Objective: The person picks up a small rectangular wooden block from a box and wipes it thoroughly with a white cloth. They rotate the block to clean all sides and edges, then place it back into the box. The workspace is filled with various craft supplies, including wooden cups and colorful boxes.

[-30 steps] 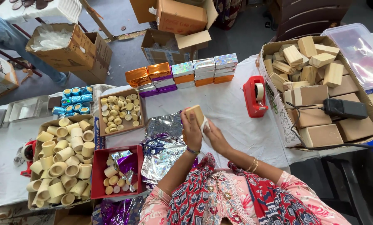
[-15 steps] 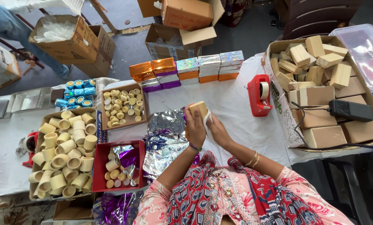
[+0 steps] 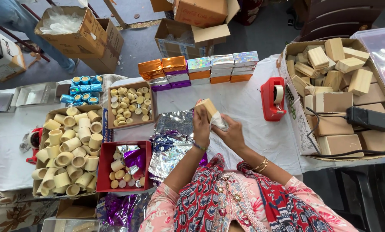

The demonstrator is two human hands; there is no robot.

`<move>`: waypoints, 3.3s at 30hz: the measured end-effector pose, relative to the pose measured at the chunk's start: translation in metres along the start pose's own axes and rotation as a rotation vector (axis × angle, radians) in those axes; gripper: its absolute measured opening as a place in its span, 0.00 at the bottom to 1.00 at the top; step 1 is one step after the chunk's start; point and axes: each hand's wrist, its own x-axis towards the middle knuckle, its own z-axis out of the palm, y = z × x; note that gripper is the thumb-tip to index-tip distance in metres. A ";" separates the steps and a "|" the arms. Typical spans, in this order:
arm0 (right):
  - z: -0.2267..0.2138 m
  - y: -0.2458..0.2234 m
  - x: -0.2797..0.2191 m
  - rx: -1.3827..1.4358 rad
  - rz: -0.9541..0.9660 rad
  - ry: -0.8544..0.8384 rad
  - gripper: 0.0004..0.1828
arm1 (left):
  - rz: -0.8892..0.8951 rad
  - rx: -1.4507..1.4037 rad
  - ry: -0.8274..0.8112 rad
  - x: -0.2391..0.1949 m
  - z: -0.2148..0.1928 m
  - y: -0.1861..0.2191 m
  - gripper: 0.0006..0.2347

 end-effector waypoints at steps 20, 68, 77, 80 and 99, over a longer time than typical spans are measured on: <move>0.004 0.016 -0.003 -0.096 -0.416 -0.373 0.39 | -0.250 -0.252 -0.083 -0.003 -0.011 -0.008 0.33; -0.003 0.026 0.010 0.188 -0.380 0.094 0.10 | -0.435 -0.301 -0.017 -0.040 -0.018 -0.032 0.20; 0.001 -0.004 -0.006 0.245 -0.392 0.084 0.14 | -0.412 -0.293 -0.048 -0.040 -0.014 0.005 0.22; 0.002 -0.005 -0.016 0.276 -0.469 -0.037 0.21 | -0.446 -0.386 0.009 -0.038 -0.025 0.007 0.19; 0.001 -0.010 -0.007 0.067 -0.264 -0.015 0.19 | -0.360 -0.394 -0.073 -0.028 -0.034 -0.004 0.16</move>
